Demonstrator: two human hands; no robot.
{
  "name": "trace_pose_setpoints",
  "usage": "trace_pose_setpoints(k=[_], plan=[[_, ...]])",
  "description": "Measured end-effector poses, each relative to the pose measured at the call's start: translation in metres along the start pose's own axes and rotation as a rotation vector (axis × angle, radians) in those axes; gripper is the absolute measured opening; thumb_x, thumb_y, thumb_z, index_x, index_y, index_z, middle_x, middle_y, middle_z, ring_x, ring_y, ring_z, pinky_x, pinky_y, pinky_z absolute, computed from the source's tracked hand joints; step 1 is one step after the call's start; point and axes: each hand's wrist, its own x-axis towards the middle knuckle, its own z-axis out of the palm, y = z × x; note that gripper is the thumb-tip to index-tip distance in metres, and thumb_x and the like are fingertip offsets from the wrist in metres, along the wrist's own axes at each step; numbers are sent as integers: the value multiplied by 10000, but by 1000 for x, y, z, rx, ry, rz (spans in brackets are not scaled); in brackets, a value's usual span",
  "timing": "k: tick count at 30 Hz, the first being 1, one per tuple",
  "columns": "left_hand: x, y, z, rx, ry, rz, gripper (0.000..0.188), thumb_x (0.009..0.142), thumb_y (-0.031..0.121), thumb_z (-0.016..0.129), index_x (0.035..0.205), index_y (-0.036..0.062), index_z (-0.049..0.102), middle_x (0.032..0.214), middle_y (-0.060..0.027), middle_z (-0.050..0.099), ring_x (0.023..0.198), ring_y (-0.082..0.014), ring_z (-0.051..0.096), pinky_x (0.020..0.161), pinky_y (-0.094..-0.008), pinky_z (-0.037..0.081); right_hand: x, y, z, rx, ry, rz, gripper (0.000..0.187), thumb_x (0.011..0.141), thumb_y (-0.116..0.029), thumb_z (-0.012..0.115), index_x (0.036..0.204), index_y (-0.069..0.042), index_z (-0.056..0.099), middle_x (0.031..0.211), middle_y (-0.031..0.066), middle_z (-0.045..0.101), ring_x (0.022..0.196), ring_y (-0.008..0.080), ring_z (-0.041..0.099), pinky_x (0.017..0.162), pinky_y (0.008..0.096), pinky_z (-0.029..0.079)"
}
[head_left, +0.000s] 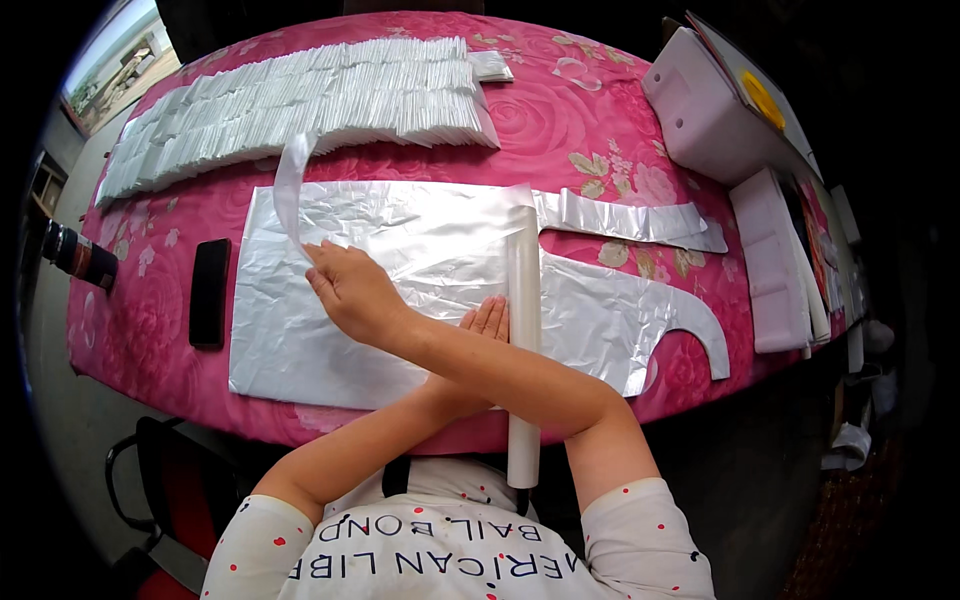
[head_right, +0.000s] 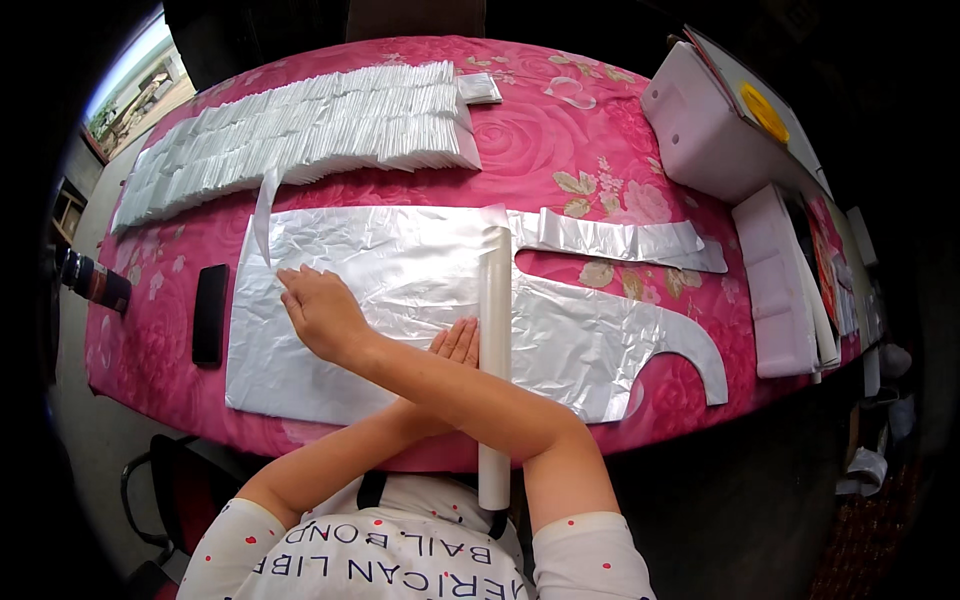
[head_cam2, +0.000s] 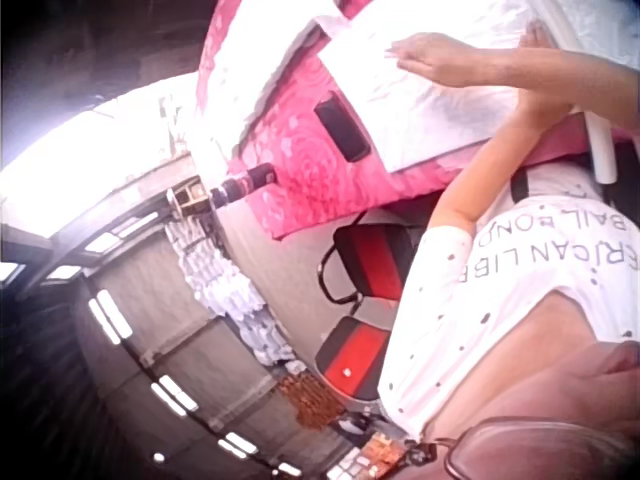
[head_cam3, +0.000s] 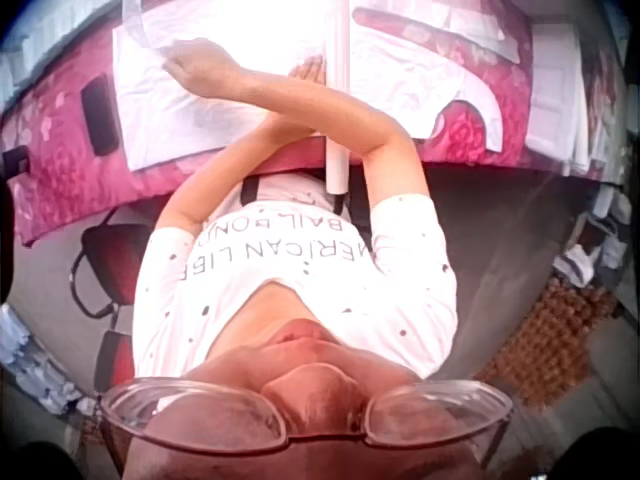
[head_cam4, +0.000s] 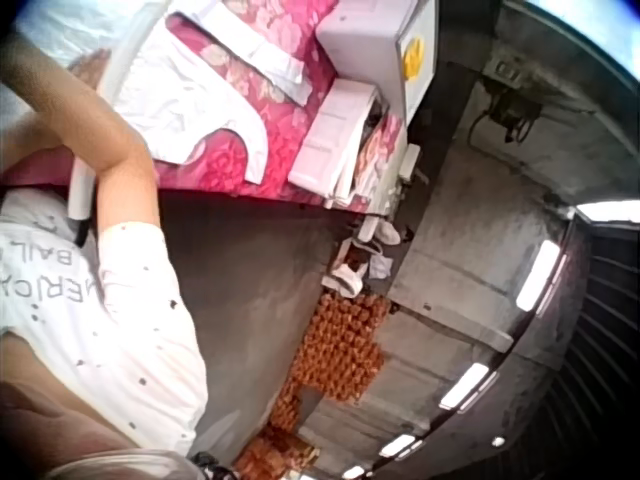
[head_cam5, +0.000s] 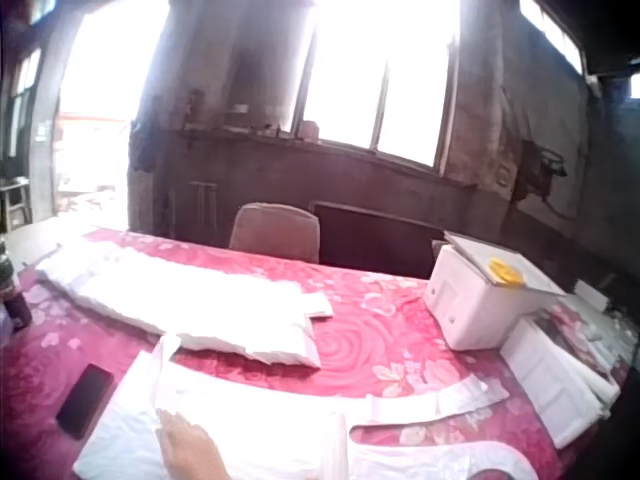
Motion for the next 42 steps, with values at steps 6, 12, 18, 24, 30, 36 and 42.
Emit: trace_pose_setpoints(k=[6,12,18,24,30,36,42], plan=[[-2,-10,22,104,-70,27,632,827,236,399,1319,-139,268,1405,-292,247,1342,-400,207,1102,-472,147,-17,16,75,-287,-295,-81,391,891,-235,501,1205,-3,521,1282,184,486,1250,344,387,1028,438,309],[4,-4,0,-152,-60,-98,629,800,160,452,1340,-103,265,1398,-270,268,1333,-349,237,1096,-426,177,-70,-11,-13,-74,-266,-59,389,863,-231,558,1190,-22,540,1282,157,496,1254,335,390,1023,423,328],[50,-51,-27,-1327,96,-599,491,891,147,432,1331,-39,313,1308,-124,438,975,-187,572,840,-304,454,-139,-17,-121,-388,206,-71,258,795,-92,621,1044,-25,616,1148,111,589,1128,299,514,938,389,414],[106,-74,-20,-1876,81,-1010,550,960,373,299,1308,-52,304,1228,-149,483,984,-255,576,774,-331,474,-183,23,-159,-533,160,59,328,804,-144,610,1106,-19,590,1205,133,555,1150,322,496,961,395,395],[100,-81,-28,-1891,11,-1085,567,962,423,262,1267,-46,353,1200,-156,498,957,-263,591,790,-344,482,-184,36,-167,-583,-78,12,501,848,-318,535,1258,-35,487,1359,149,416,1269,332,370,1029,415,308],[38,-99,-72,-1696,-35,-952,582,953,473,263,1195,-20,457,1168,-157,559,927,-204,606,795,-307,490,-146,38,-125,-636,-259,-69,615,881,-511,397,1345,-107,406,1468,92,251,1367,318,172,1103,440,141],[-62,-127,-149,-1460,190,-990,581,958,475,246,1187,-2,487,1140,-144,580,905,-164,590,769,-264,471,-74,-28,-21,77,-621,-280,531,911,-432,429,1235,-18,497,1306,141,472,1304,308,316,1066,417,248]])
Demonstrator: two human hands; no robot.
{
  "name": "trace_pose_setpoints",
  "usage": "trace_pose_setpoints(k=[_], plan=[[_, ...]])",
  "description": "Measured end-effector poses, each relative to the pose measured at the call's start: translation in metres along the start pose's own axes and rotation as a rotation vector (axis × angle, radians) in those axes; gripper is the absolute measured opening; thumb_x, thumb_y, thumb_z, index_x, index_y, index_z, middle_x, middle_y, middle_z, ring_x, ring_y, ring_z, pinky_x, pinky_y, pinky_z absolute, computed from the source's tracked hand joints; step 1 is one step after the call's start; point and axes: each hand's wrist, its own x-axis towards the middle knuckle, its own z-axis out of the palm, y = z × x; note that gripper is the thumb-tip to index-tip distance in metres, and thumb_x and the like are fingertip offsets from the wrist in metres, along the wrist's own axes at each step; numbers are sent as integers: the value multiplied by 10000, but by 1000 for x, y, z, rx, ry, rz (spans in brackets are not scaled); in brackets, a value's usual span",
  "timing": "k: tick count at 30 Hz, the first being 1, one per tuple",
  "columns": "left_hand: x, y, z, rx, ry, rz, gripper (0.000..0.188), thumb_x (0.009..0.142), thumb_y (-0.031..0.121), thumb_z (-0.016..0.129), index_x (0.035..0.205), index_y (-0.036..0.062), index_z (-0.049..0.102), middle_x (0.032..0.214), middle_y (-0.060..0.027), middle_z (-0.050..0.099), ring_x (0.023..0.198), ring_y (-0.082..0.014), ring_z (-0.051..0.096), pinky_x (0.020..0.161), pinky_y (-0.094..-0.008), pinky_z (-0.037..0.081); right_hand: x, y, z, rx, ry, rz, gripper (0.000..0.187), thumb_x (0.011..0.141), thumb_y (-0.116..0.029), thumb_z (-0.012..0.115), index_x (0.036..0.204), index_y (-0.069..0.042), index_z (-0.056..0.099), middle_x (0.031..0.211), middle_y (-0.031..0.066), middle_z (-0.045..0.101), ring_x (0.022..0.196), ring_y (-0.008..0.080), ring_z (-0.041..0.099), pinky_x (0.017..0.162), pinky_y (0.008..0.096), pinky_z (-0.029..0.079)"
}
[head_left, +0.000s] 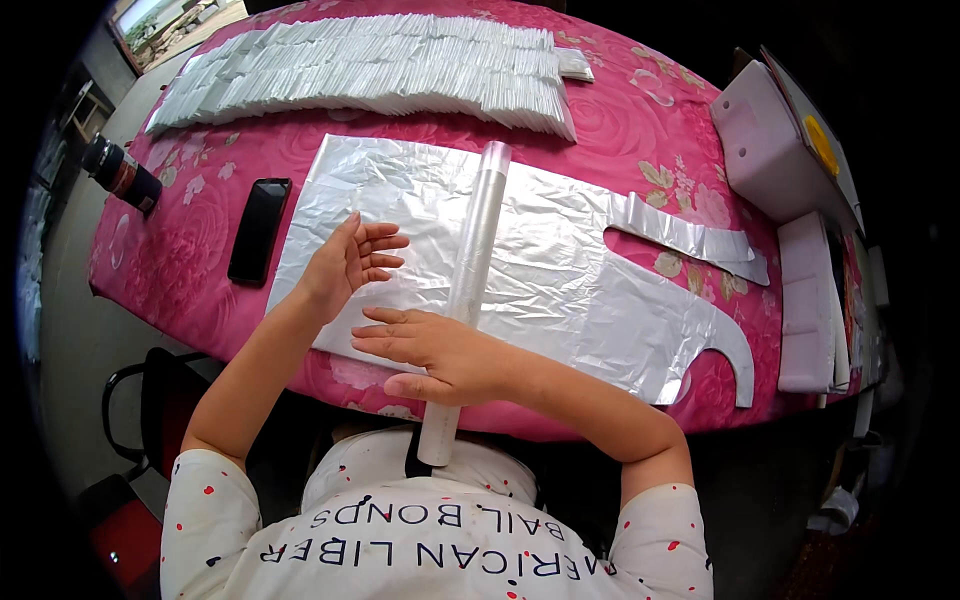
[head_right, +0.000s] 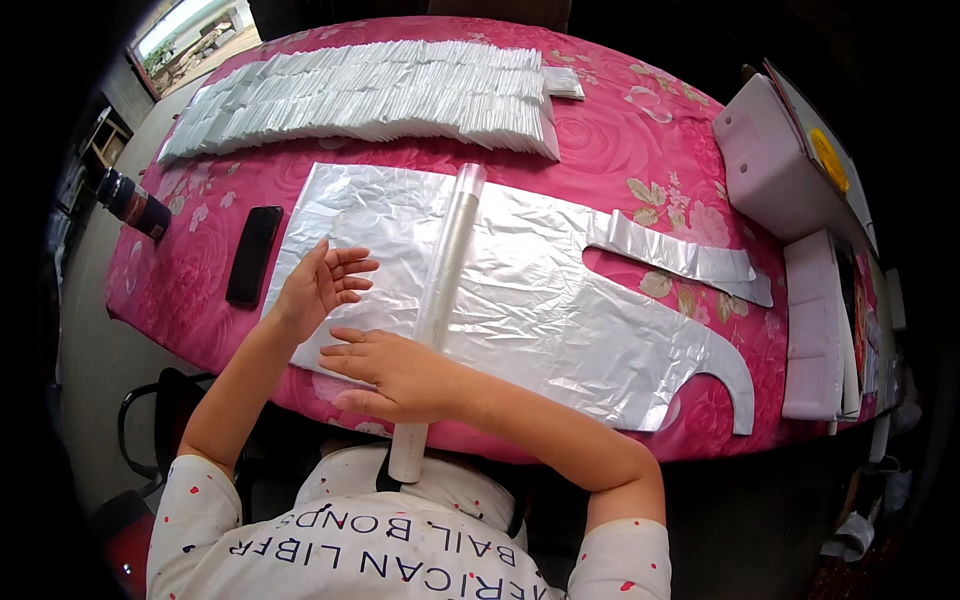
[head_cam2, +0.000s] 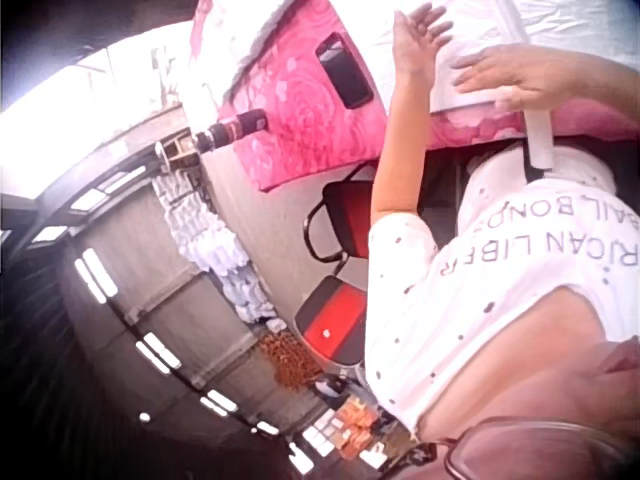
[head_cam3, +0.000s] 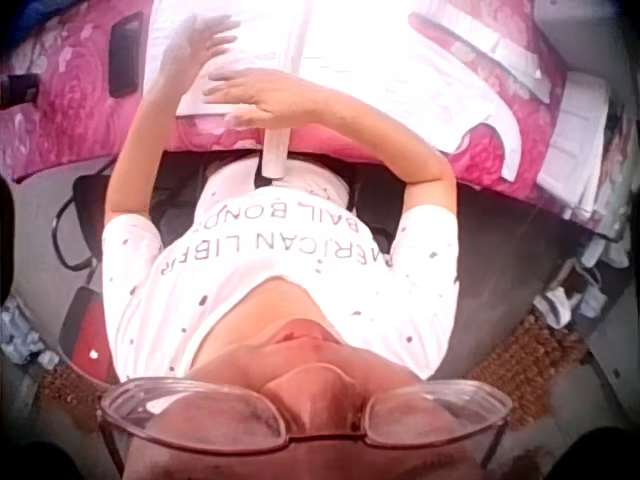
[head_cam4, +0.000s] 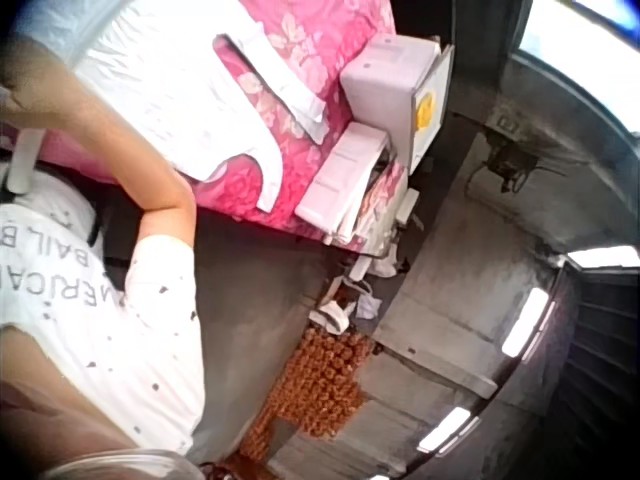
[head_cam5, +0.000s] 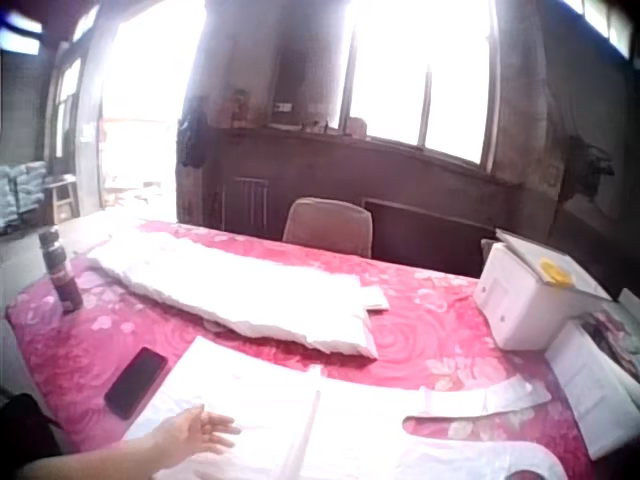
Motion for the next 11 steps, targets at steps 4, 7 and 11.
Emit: trace_pose_setpoints(k=[4,7,11], plan=[[-62,0,-51,48,135,43,555,961,457,266,1187,2,488,1130,-136,582,898,-158,585,775,-264,465,22,2,-18,-149,101,-25,424,887,-336,509,1195,-47,545,1261,120,524,1237,305,421,1003,417,348],[-104,-12,-76,147,208,62,533,963,432,277,1193,-2,484,1124,-134,583,895,-152,587,778,-259,466,18,35,-32,-451,192,73,402,874,-303,532,1200,-68,545,1268,113,518,1244,304,411,996,410,360],[-148,-37,-96,225,266,30,514,957,419,309,1212,4,472,1163,-135,568,935,-164,584,803,-261,458,35,63,-20,-703,11,79,543,873,-357,521,1342,-110,403,1416,77,356,1328,271,287,1077,399,247]])
